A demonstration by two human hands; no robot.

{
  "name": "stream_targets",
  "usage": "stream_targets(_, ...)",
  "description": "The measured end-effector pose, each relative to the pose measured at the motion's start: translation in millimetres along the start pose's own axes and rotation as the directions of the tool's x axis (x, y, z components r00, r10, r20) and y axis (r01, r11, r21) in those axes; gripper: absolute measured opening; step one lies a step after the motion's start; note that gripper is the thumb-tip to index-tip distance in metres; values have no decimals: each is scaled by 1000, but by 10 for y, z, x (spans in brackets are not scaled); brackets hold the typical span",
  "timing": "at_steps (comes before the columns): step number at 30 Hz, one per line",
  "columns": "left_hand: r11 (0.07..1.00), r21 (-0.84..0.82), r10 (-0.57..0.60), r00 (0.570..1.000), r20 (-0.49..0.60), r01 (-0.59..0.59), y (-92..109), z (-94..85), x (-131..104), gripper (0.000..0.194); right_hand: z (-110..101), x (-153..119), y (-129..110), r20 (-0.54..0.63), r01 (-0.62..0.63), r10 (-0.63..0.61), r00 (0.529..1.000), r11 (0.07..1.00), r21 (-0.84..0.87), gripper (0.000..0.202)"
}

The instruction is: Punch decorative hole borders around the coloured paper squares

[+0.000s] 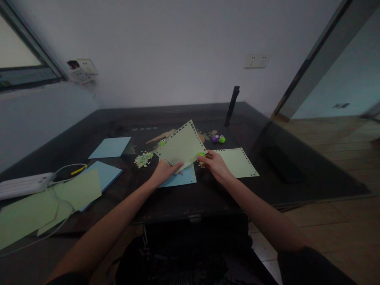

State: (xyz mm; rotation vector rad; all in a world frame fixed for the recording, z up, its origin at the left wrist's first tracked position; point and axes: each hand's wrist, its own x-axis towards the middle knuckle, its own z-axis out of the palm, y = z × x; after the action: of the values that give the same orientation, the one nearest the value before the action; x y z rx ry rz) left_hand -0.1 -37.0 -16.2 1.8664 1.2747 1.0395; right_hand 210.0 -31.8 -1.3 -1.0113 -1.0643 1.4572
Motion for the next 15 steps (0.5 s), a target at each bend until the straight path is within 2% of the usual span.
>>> stream_targets(3, 999, 32, 32, 999, -33, -30, 20, -4, 3, 22, 0, 7, 8, -3, 0, 0, 1000, 1000, 2, 32)
stream_targets(8, 1000, 5, -7, 1000, -7, 7, 75, -9, -4, 23, 4, 11, 15, 3, 16, -16, 1000, 1000, 6, 30)
stream_targets(15, 998, 65, -5, 1000, -6, 5, 68, -11, 0, 22, -1, 9, 10, 3, 28, -28, 1000, 1000, -2, 30)
